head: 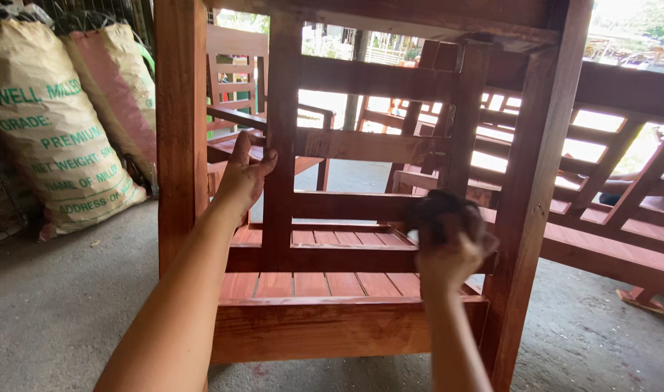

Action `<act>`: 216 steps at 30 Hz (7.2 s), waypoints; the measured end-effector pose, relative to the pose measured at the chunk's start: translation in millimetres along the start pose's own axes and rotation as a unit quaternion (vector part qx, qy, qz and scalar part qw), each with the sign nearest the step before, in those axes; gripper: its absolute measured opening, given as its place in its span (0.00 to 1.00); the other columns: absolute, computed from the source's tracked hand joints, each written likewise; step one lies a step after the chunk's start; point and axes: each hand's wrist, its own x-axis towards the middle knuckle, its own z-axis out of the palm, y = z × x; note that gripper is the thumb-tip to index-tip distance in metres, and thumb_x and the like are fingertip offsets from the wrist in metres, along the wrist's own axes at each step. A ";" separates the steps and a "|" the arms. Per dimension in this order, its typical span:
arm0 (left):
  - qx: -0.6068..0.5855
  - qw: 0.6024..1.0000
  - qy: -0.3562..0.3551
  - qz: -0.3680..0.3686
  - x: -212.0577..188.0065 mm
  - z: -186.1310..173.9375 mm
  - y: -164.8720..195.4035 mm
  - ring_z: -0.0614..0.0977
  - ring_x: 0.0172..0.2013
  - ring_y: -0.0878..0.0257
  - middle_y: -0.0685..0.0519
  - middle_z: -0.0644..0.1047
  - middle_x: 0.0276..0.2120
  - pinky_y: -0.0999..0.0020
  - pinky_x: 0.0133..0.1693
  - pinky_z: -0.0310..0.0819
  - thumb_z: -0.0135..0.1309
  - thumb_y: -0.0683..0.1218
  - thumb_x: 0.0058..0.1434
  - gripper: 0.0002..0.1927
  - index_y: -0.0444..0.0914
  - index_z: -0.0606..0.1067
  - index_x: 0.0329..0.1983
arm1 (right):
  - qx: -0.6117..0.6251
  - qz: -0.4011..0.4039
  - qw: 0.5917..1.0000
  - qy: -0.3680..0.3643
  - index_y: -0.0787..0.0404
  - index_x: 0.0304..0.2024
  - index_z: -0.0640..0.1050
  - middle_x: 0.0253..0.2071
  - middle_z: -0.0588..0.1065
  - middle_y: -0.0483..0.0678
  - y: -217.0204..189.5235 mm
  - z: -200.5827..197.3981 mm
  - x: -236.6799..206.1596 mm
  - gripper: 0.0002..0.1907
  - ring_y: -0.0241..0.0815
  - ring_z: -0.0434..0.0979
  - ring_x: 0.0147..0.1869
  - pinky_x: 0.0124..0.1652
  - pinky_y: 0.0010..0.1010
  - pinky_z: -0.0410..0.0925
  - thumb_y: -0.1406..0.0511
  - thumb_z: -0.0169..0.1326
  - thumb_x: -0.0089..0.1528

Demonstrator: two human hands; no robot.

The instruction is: The person applies a reddish wood stain to wooden chairs using a cloth, wiping the stain across the seat slats, legs, armrests, and backrest rails. They hold each chair steady with one hand while rubbing the stain into the wood surfaces, working over different parts of the chair in turn.

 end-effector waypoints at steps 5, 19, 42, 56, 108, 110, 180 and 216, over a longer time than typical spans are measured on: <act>0.141 0.990 0.004 -0.027 -3.3 -9.8 -1.2 0.68 0.36 0.65 0.54 0.68 0.31 0.68 0.45 0.65 0.59 0.53 0.65 0.16 0.44 0.67 0.48 | -0.006 -0.146 0.971 -0.189 0.42 0.48 0.81 0.53 0.78 0.48 -144.5 28.3 -26.5 0.18 0.51 0.77 0.58 0.44 0.47 0.75 0.63 0.59 0.54; 0.057 0.998 0.025 0.022 -1.1 1.1 -12.0 0.69 0.33 0.72 0.60 0.70 0.31 0.78 0.46 0.65 0.59 0.48 0.63 0.12 0.45 0.71 0.47 | -0.055 -0.080 0.950 -0.296 0.51 0.40 0.85 0.60 0.75 0.52 -3.9 -16.2 9.1 0.16 0.55 0.75 0.57 0.42 0.39 0.75 0.56 0.68 0.50; 0.011 0.998 0.064 0.015 -30.9 -6.8 -20.0 0.78 0.27 0.71 0.59 0.75 0.23 0.71 0.32 0.69 0.60 0.52 0.61 0.16 0.43 0.76 0.50 | 0.070 -0.077 0.942 -0.318 0.47 0.47 0.82 0.32 0.80 0.53 -138.8 60.3 89.9 0.16 0.55 0.80 0.38 0.40 0.48 0.71 0.56 0.65 0.58; 0.065 0.997 0.019 -0.041 -33.4 -18.7 -5.1 0.74 0.27 0.70 0.57 0.74 0.22 0.69 0.35 0.68 0.58 0.51 0.63 0.11 0.43 0.74 0.44 | 0.212 0.162 0.930 -0.254 0.44 0.41 0.81 0.50 0.78 0.45 -162.8 31.5 71.8 0.23 0.45 0.77 0.54 0.60 0.52 0.73 0.41 0.64 0.53; 0.306 0.922 0.202 0.125 -50.0 49.9 -17.7 0.75 0.52 0.52 0.46 0.65 0.52 0.51 0.47 0.76 0.71 0.60 0.44 0.41 0.41 0.64 0.55 | -0.032 0.004 0.994 -0.106 0.53 0.37 0.86 0.41 0.82 0.47 17.2 52.1 109.8 0.13 0.49 0.80 0.49 0.60 0.53 0.67 0.58 0.69 0.51; 0.307 0.921 0.213 0.113 -51.9 53.4 -18.1 0.75 0.52 0.50 0.45 0.65 0.51 0.50 0.46 0.76 0.72 0.60 0.42 0.41 0.41 0.65 0.54 | -0.018 -0.040 0.998 -0.035 0.54 0.34 0.84 0.45 0.81 0.45 15.7 71.7 134.0 0.09 0.45 0.80 0.56 0.59 0.49 0.70 0.59 0.67 0.54; 0.227 0.956 0.176 0.061 -64.7 20.6 11.0 0.85 0.38 0.55 0.51 0.74 0.45 0.60 0.41 0.80 0.60 0.41 0.52 0.29 0.41 0.61 0.54 | 0.098 -0.229 0.962 -0.115 0.46 0.40 0.84 0.54 0.78 0.39 -258.8 112.6 203.4 0.08 0.55 0.76 0.60 0.57 0.55 0.70 0.58 0.63 0.57; 0.385 0.790 0.227 0.420 -92.0 -0.4 25.9 0.77 0.57 0.47 0.42 0.74 0.53 0.53 0.52 0.79 0.63 0.44 0.58 0.29 0.30 0.67 0.59 | 0.175 -0.151 0.969 -0.089 0.53 0.34 0.83 0.46 0.78 0.43 -293.4 147.8 199.8 0.11 0.63 0.74 0.49 0.39 0.49 0.73 0.55 0.66 0.57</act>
